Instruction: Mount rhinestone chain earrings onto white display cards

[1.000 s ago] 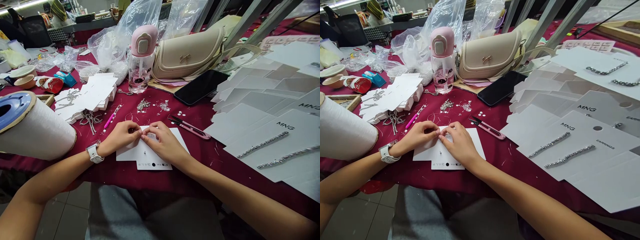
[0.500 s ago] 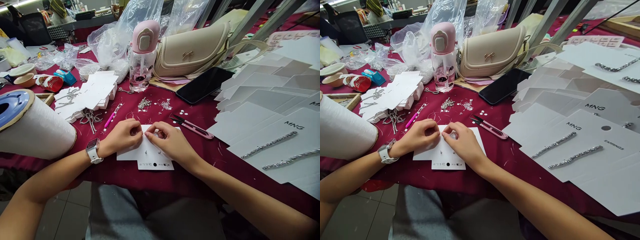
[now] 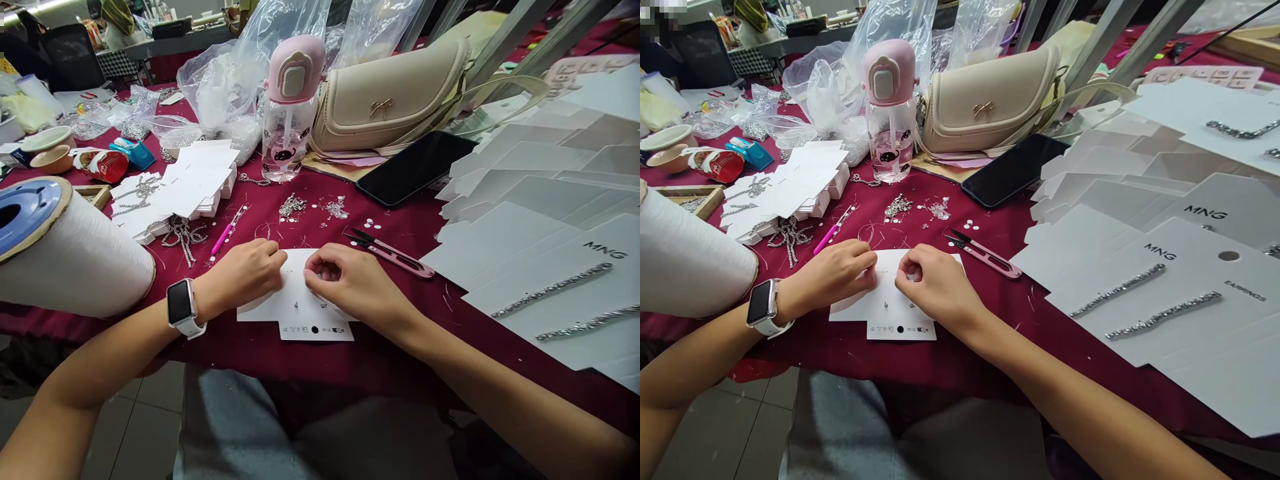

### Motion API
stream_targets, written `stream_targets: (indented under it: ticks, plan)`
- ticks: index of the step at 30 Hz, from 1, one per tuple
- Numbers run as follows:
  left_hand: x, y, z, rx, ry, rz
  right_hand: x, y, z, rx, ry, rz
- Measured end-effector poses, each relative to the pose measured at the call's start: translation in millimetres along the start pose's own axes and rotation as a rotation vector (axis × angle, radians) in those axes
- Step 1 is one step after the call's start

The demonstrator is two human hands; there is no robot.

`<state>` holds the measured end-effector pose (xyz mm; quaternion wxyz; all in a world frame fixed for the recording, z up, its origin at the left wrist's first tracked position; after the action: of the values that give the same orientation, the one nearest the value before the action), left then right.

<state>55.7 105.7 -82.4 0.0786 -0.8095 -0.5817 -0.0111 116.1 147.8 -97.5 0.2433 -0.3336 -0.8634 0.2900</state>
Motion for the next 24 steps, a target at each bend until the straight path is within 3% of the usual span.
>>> stream_targets:
  ticks: [4,8,14,24]
  plan:
    - [0,-4,-8.3,-0.032,0.084,-0.002,1,2,-1,0.026,-0.003,0.016]
    - [0,-8,-18.4,-0.228,0.2,0.014,2,1,-1,0.039,-0.001,0.001]
    - [3,-6,-12.4,-0.495,0.176,-0.009,3,6,2,0.081,-0.008,-0.004]
    - [2,-6,-12.9,-0.476,0.218,0.018,4,7,3,0.118,-0.024,-0.005]
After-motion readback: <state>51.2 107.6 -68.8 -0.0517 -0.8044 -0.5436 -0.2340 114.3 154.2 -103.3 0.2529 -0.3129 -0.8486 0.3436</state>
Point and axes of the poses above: each hand's wrist, its own x-axis towards the middle knuckle, its own z-axis out of the palm, y = z × x, the point moved 10 cm from there along x, towards the middle knuckle, and after that the axes turned 11 degrees about -z, right-handed, at the moved point
